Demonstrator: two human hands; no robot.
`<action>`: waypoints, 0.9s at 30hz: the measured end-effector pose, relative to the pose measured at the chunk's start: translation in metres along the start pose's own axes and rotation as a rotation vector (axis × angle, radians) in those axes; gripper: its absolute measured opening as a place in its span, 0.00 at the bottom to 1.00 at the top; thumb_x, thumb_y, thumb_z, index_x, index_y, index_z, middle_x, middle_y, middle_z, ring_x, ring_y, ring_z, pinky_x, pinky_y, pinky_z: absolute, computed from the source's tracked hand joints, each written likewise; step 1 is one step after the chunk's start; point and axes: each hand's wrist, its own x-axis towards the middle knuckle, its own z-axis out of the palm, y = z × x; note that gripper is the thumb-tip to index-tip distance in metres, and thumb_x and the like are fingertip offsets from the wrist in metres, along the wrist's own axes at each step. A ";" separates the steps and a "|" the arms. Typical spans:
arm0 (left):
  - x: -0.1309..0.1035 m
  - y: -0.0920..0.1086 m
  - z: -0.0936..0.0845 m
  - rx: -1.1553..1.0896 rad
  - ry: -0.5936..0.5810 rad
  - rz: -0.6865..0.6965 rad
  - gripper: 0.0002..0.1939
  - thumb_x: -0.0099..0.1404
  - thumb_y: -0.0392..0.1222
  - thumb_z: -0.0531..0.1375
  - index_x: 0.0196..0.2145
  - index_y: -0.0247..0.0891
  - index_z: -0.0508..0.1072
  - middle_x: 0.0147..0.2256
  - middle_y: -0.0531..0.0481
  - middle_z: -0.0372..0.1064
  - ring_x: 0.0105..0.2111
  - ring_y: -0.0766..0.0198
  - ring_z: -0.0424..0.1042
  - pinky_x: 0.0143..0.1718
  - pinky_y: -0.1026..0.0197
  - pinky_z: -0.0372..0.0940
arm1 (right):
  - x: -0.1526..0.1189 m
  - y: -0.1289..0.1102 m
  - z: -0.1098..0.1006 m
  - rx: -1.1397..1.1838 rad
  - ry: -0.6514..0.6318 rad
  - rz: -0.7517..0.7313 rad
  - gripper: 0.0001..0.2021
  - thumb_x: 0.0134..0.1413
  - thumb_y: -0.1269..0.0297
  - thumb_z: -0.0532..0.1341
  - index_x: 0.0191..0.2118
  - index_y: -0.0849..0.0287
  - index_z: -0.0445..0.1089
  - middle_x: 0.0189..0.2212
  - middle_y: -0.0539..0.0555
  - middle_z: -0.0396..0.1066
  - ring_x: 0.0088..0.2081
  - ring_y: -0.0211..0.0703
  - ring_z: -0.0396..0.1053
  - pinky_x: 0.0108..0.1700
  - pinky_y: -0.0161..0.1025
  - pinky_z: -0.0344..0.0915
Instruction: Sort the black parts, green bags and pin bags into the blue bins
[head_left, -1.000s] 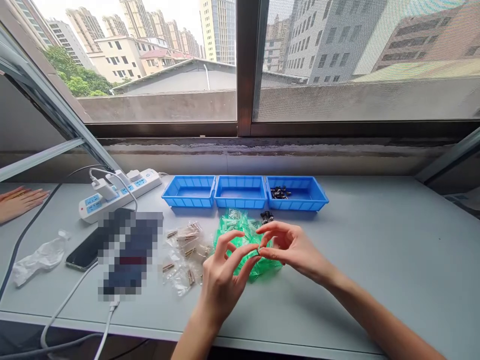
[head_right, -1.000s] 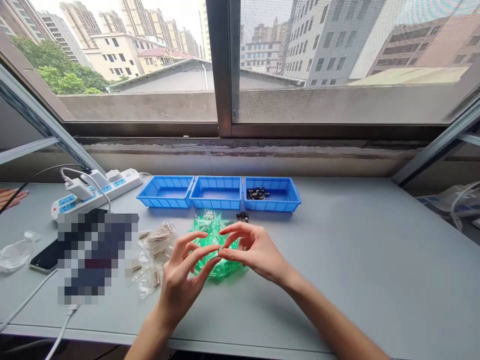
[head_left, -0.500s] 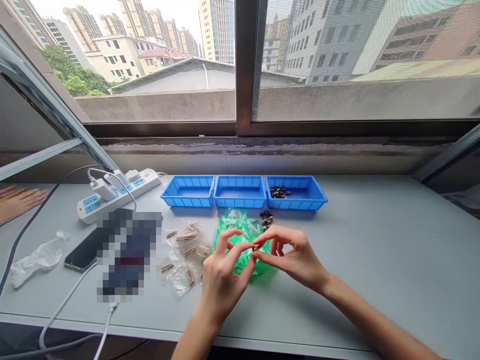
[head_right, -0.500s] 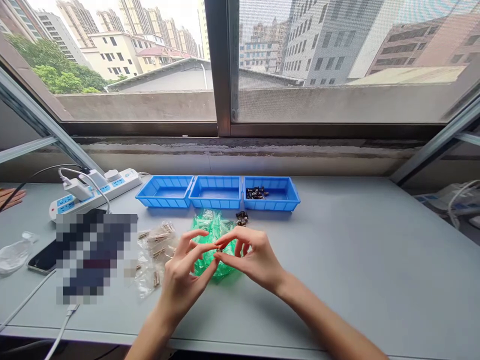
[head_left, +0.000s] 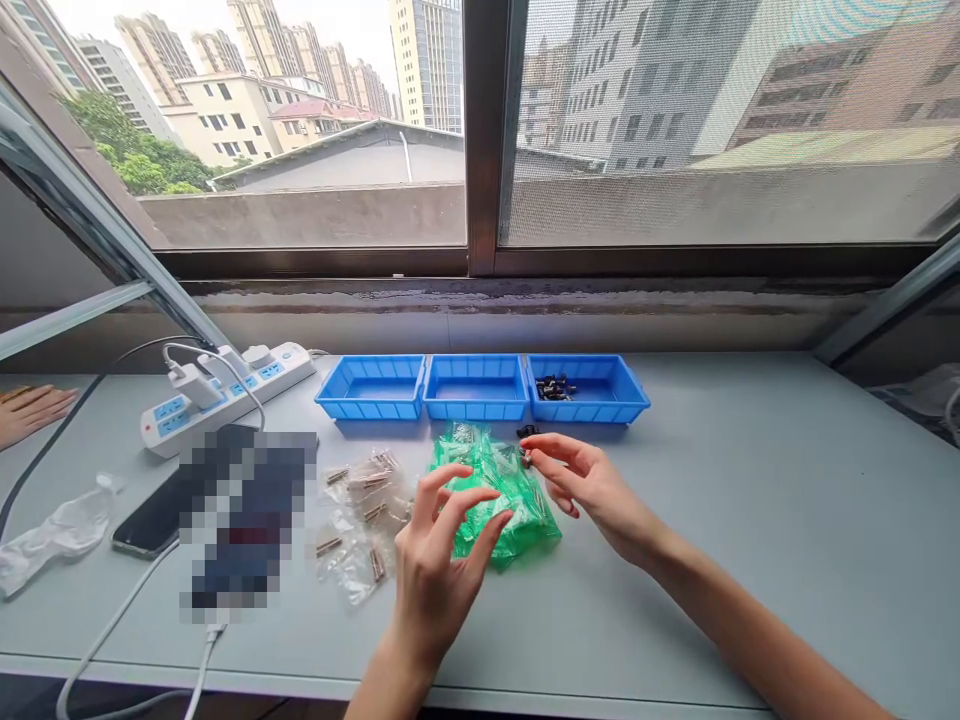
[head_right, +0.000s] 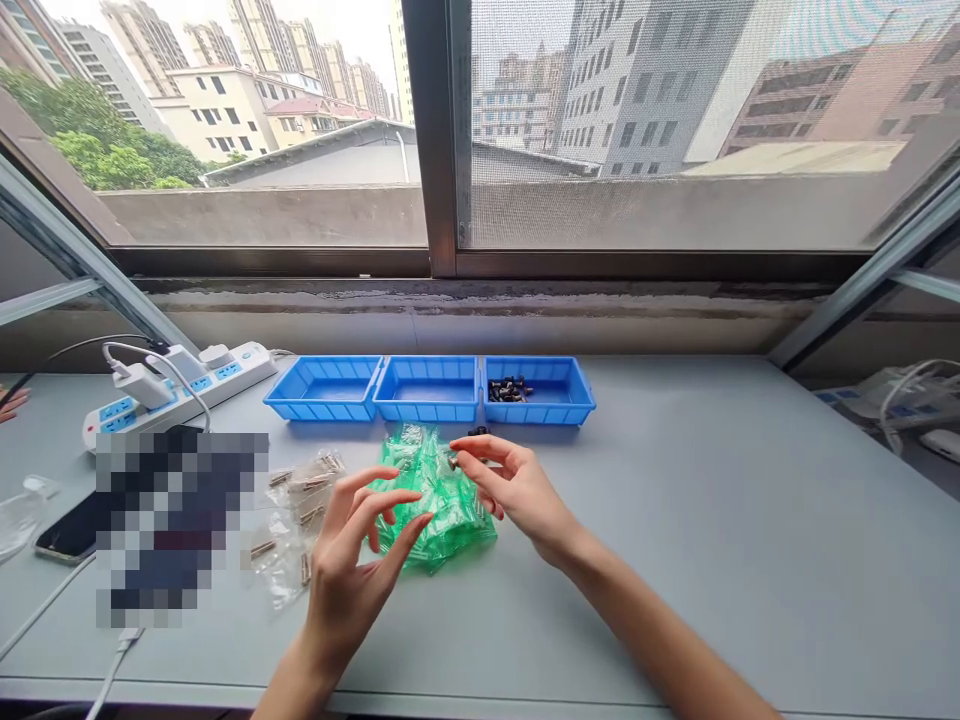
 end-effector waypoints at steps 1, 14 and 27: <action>0.000 0.000 0.000 -0.003 -0.002 0.017 0.02 0.66 0.38 0.59 0.34 0.40 0.72 0.41 0.48 0.63 0.26 0.71 0.67 0.22 0.68 0.64 | 0.002 -0.002 -0.004 0.014 0.066 -0.010 0.23 0.38 0.43 0.68 0.34 0.58 0.75 0.23 0.47 0.67 0.16 0.26 0.51 0.17 0.31 0.51; 0.003 0.007 -0.004 -0.059 -0.080 0.123 0.12 0.69 0.39 0.54 0.29 0.39 0.73 0.40 0.47 0.66 0.26 0.72 0.67 0.24 0.68 0.65 | 0.030 0.000 -0.065 -0.295 0.661 -0.256 0.19 0.36 0.47 0.70 0.28 0.60 0.76 0.19 0.50 0.71 0.15 0.34 0.61 0.18 0.35 0.63; -0.012 0.006 -0.005 -0.122 -0.102 0.135 0.09 0.69 0.41 0.54 0.33 0.40 0.72 0.40 0.45 0.69 0.28 0.68 0.69 0.28 0.66 0.69 | 0.022 0.006 -0.048 -0.662 0.235 -0.375 0.10 0.51 0.55 0.63 0.33 0.53 0.78 0.33 0.54 0.78 0.18 0.38 0.67 0.21 0.38 0.66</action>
